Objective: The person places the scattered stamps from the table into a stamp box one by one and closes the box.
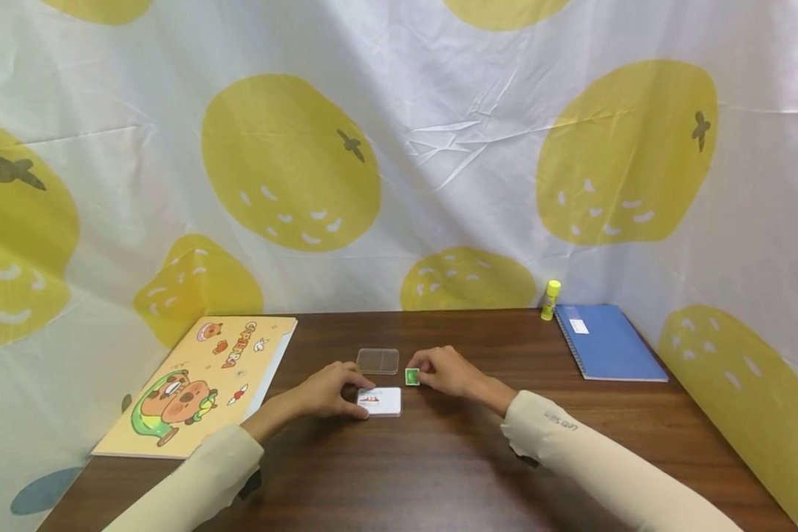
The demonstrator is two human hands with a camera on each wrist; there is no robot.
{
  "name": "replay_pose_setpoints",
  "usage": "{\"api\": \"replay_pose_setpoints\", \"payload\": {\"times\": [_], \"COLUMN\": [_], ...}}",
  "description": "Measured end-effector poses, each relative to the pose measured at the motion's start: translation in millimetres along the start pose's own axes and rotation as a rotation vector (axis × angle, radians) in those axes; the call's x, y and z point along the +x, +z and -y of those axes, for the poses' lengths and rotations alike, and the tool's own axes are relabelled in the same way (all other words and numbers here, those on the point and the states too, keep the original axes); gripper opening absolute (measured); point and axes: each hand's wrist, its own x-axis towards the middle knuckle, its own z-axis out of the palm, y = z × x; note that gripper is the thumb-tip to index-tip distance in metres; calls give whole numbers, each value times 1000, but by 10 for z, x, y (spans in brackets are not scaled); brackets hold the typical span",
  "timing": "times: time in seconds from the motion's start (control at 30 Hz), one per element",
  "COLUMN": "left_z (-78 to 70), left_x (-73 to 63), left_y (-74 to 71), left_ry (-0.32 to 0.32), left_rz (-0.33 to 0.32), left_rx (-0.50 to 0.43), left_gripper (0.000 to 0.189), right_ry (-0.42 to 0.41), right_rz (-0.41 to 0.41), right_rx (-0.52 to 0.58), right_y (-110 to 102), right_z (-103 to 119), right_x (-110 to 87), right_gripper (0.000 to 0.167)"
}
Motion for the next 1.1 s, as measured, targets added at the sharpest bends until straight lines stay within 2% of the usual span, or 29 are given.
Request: {"api": "replay_pose_setpoints", "payload": {"times": [0.3, 0.53, 0.83, 1.1], "left_z": [19, 11, 4, 8], "left_x": [19, 30, 22, 4], "left_y": [-15, -6, 1, 9], "left_ry": [-1, 6, 11, 15], "left_rz": [4, 3, 1, -5], "left_rx": [-11, -2, 10, 7], "left_gripper": [47, 47, 46, 47], "right_ry": [-4, -10, -49, 4], "right_rz": [12, 48, 41, 42], "right_rx": [15, 67, 35, 54], "right_y": [-21, 16, 113, 229], "right_z": [98, 176, 262, 302], "right_x": [51, 43, 40, 21], "right_gripper": [17, 18, 17, 14]}}
